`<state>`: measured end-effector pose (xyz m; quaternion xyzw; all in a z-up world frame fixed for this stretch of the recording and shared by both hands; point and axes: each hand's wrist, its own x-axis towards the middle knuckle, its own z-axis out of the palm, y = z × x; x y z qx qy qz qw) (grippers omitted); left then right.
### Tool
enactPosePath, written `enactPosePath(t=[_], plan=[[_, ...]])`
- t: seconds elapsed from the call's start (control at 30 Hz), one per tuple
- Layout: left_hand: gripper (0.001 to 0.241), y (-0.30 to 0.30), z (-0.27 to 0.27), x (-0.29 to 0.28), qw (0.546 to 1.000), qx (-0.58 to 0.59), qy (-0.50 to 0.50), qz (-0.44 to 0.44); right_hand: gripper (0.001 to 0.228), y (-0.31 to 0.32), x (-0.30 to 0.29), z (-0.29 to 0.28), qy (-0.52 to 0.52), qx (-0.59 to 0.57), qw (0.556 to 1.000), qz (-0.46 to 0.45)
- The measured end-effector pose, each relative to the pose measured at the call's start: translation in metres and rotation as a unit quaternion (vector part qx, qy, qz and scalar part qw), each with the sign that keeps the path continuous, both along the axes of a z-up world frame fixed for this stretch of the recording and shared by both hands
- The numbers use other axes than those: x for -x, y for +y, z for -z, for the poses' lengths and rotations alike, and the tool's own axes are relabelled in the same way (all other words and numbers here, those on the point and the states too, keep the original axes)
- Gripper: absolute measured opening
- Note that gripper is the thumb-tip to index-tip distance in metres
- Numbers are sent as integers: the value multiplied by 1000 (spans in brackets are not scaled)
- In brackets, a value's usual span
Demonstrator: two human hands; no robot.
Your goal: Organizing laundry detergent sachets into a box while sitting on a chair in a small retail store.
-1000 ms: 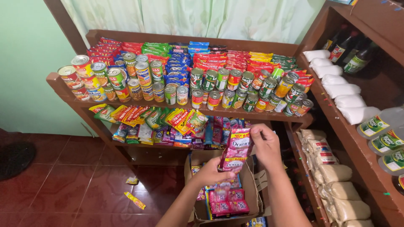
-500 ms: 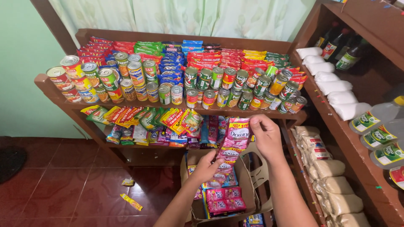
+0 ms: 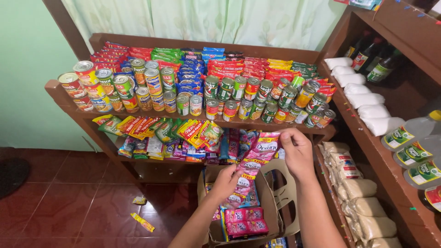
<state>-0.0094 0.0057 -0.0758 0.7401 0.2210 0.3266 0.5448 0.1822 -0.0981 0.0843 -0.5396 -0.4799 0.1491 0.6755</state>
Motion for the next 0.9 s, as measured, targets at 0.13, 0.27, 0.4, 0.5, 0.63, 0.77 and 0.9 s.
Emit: enactPosePath(t=[0.13,0.27,0.4,0.5,0.63,0.77,0.9], plan=[[20,8,-13,-12,994,26,-22,-104,31,-31,19,-20,-114,-30,993,-26],[21,35,-11,-28,983,74,-94,-139,31,-55,21,6,-117,-82,982,-127],[31,54,5,-47,944,248,-192,-99,28,-76,31,24,-116,28,986,-119],[40,53,1,-50,885,399,-236,-45,29,-82,30,46,-55,83,989,-113],[60,38,-34,-32,799,528,-279,72,36,-88,22,74,1,124,986,-114],[69,14,-77,-8,768,547,-302,138,34,-95,16,102,62,152,977,-134],[58,8,-64,-18,804,508,-286,116,22,-99,16,114,210,85,956,-186]])
